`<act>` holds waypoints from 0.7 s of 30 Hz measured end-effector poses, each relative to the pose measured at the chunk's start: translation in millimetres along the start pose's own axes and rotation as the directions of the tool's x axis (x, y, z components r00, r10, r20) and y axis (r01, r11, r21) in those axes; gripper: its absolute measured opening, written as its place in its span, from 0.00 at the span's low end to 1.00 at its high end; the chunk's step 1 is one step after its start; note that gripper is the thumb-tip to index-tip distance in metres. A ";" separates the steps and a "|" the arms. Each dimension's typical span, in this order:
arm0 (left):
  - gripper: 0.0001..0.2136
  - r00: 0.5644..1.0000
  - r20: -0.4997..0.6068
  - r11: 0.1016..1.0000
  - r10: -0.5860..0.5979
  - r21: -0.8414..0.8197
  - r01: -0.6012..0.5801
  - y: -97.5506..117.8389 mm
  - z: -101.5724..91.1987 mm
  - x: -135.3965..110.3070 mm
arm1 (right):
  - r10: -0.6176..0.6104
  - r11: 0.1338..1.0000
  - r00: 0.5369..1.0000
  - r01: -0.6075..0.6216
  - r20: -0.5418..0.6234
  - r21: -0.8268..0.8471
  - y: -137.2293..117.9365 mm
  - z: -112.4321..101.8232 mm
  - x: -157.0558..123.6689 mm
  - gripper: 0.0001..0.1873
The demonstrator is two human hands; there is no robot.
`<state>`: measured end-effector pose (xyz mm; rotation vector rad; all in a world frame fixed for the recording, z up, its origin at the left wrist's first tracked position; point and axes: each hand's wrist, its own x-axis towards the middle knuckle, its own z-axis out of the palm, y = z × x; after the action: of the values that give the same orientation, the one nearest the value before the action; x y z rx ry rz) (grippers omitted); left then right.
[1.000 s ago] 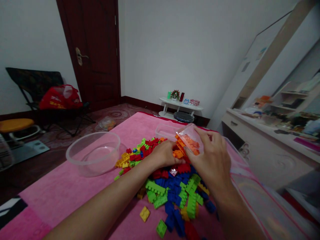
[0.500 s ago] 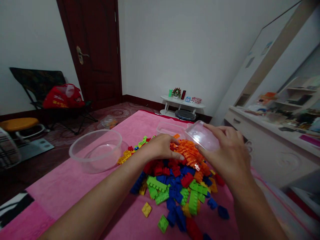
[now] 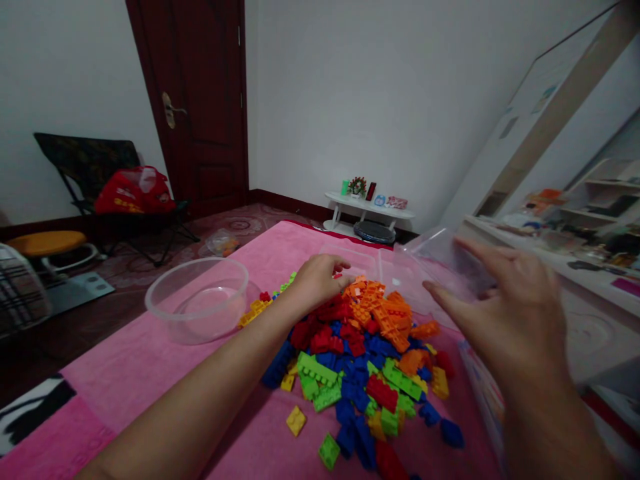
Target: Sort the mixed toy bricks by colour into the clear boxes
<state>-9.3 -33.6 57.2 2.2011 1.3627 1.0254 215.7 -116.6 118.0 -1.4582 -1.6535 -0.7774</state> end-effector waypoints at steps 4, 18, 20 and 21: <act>0.36 0.996 -0.083 0.942 0.018 -0.331 -0.044 19.9 -2.8 -6.7 | 0.228 0.914 0.965 -0.164 -0.134 0.371 -20.3 -2.1 -2.1 0.34; 0.25 0.970 -0.072 0.771 -0.231 -0.622 0.138 -2.0 3.1 5.6 | 0.443 0.308 0.797 -0.564 0.409 0.766 -33.2 34.2 -15.8 0.34; 0.21 0.966 0.044 0.759 -0.254 -0.611 0.227 0.0 -0.3 13.5 | 0.415 0.334 0.811 -0.558 0.413 0.760 -31.8 36.8 -17.7 0.36; 0.18 0.965 0.074 0.775 -0.252 -0.582 0.247 0.3 -4.9 20.4 | 0.395 0.357 0.822 -0.548 0.409 0.756 -30.7 38.1 -18.7 0.36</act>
<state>-7.1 -16.2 68.7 1.5138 1.1004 1.1590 180.0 -98.6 84.1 -1.1205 -1.2528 0.5123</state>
